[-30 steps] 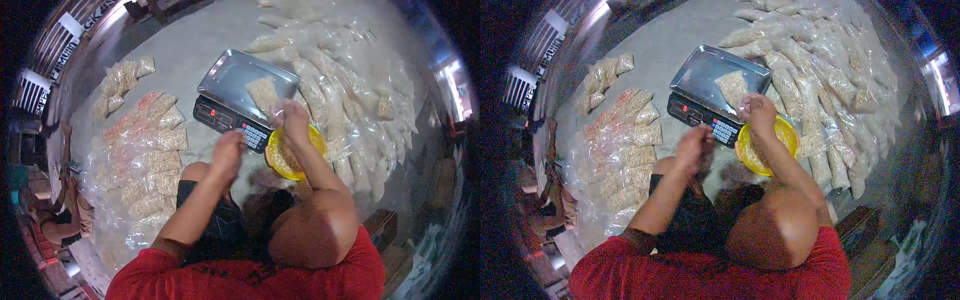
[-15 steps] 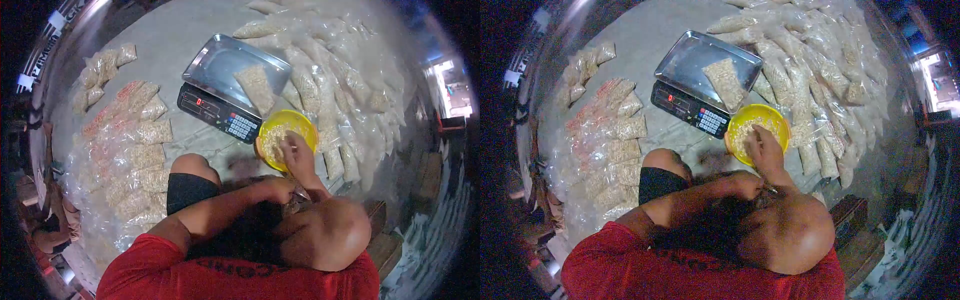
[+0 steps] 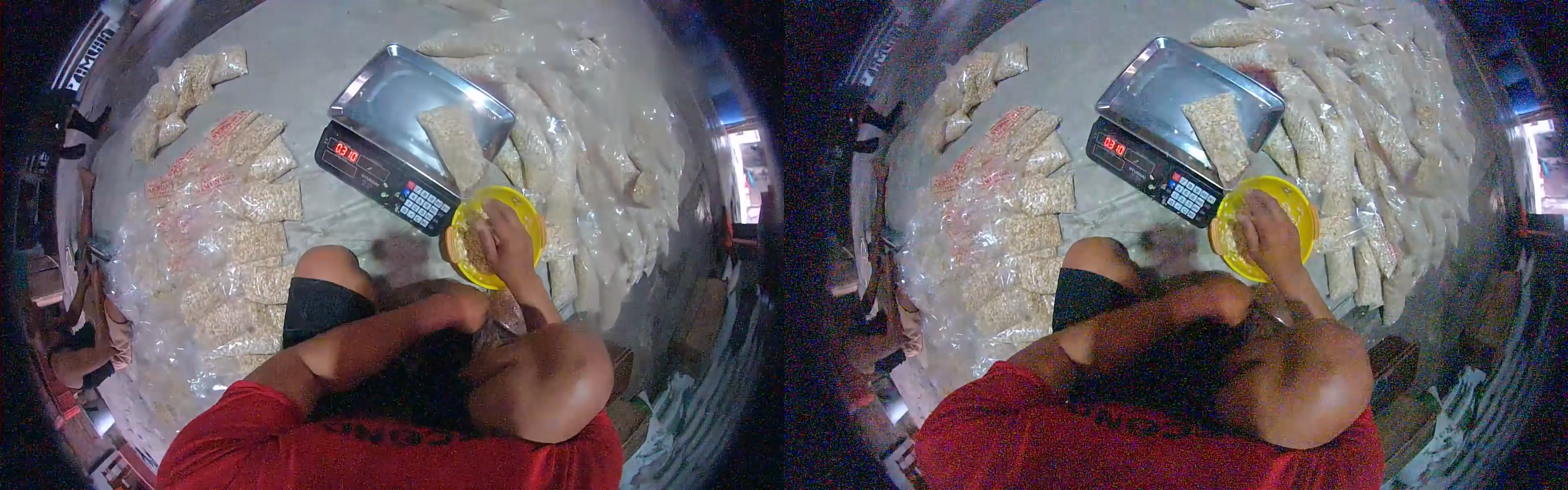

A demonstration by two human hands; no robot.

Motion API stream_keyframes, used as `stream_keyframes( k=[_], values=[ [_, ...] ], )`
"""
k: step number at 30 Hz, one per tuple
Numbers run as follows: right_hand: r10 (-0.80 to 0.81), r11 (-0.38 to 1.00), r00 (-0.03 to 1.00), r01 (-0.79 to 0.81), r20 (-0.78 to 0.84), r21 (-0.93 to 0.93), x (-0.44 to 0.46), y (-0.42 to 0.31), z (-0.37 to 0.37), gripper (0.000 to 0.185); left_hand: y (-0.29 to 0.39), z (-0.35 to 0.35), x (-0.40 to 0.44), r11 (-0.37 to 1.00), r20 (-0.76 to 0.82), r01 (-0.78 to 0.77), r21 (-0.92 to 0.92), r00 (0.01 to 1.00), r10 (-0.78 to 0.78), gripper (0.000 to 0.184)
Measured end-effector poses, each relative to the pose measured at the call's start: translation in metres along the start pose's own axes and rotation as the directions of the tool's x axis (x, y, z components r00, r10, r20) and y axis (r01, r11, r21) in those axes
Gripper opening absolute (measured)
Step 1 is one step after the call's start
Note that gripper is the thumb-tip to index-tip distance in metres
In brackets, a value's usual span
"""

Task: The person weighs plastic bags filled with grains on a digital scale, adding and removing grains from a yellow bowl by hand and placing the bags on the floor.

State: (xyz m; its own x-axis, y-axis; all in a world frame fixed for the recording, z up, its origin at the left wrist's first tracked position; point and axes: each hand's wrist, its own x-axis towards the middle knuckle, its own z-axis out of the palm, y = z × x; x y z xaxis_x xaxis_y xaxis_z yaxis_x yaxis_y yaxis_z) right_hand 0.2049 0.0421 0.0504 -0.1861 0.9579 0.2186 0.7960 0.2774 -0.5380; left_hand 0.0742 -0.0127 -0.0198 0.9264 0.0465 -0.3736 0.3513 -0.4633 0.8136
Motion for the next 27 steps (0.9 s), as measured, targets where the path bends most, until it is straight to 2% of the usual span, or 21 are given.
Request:
stream_keyframes(
  k=[2, 4, 6, 7, 9, 11, 12, 14, 16, 18, 19, 21, 22, 24, 26, 27],
  values=[
    [-0.09, 0.987, 0.995, 0.096, 0.054, -0.129, 0.008, 0.004, 0.002, 0.044, -0.003, 0.007, 0.003, 0.999, 0.018, -0.038, -0.003, 0.999, 0.038, 0.028],
    [-0.068, 0.986, 0.994, 0.08, 0.084, -0.149, 0.02, 0.002, 0.003, 0.046, -0.003, 0.021, 0.002, 0.994, -0.205, 0.04, -0.099, 0.977, -0.06, 0.029],
    [-0.055, 0.983, 0.992, 0.074, 0.116, -0.17, 0.025, 0.001, 0.003, 0.048, -0.02, 0.044, 0.019, 0.987, -0.238, -0.015, -0.16, 0.971, -0.024, 0.031],
    [-0.041, 0.985, 0.994, 0.058, 0.103, -0.163, 0.027, 0.002, 0.004, 0.048, -0.022, 0.045, 0.021, 0.974, -0.283, -0.068, -0.217, 0.959, 0.004, 0.034],
    [-0.028, 0.987, 0.996, 0.042, 0.089, -0.158, 0.03, 0.001, 0.006, 0.048, -0.031, 0.047, 0.017, 0.979, -0.28, -0.049, -0.2, 0.96, -0.009, 0.035],
    [0.09, 0.994, 0.995, -0.088, -0.031, 0.067, 0.027, 0.003, 0.01, 0.045, -0.029, 0.037, 0.003, 0.982, -0.281, -0.036, -0.186, 0.959, -0.018, 0.036],
    [0.096, 0.994, 0.995, -0.094, -0.028, 0.057, 0.026, 0.007, 0.013, 0.045, -0.024, 0.031, -0.004, 0.966, -0.395, -0.097, -0.241, 0.919, -0.007, 0.034],
    [-0.034, 0.999, 0.998, 0.035, -0.055, 0.028, 0.024, 0.014, 0.015, 0.039, -0.01, 0.011, -0.017, 0.938, -0.498, -0.18, -0.295, 0.867, 0.01, 0.033],
    [-0.041, 0.998, 0.997, 0.044, -0.063, 0.048, 0.023, 0.013, 0.007, 0.033, -0.002, -0.015, -0.034, 0.98, -0.478, -0.116, -0.16, 0.878, 0.026, 0.039],
    [0.072, 0.997, 0.995, -0.072, -0.065, -0.001, 0.016, 0.021, 0.009, 0.033, 0.015, -0.042, -0.055, 0.983, -0.442, -0.053, -0.178, 0.896, -0.031, 0.036],
    [0.069, 0.998, 0.995, -0.069, -0.066, 0.003, 0.015, 0.017, 0.012, 0.033, 0.019, -0.049, -0.06, 0.98, -0.408, -0.001, -0.199, 0.909, -0.082, 0.034],
    [0.291, 0.942, 0.949, -0.262, 0.119, -0.211, 0.005, 0.009, 0.012, 0.036, 0.012, -0.039, -0.054, 0.981, -0.443, -0.035, -0.193, 0.895, -0.055, 0.033],
    [0.3, 0.938, 0.946, -0.27, 0.119, -0.215, -0.005, 0.014, 0.015, 0.036, 0.011, -0.035, -0.051, 0.981, -0.458, -0.05, -0.189, 0.888, -0.043, 0.033],
    [0.241, 0.959, 0.908, -0.169, 0.344, -0.227, -0.026, 0.035, 0.037, 0.042, 0.012, -0.03, -0.05, 0.985, -0.457, -0.042, -0.168, 0.888, -0.04, 0.032],
    [0.228, 0.968, 0.907, -0.17, 0.355, -0.187, -0.034, 0.052, 0.054, 0.041, 0.009, -0.023, -0.048, 0.99, -0.436, -0.018, -0.14, 0.899, -0.045, 0.032],
    [0.219, 0.974, 0.909, -0.186, 0.354, -0.127, -0.038, 0.061, 0.056, 0.039, 0.005, -0.014, -0.042, 0.984, -0.547, -0.104, -0.146, 0.837, 0.007, 0.033]
  ],
)
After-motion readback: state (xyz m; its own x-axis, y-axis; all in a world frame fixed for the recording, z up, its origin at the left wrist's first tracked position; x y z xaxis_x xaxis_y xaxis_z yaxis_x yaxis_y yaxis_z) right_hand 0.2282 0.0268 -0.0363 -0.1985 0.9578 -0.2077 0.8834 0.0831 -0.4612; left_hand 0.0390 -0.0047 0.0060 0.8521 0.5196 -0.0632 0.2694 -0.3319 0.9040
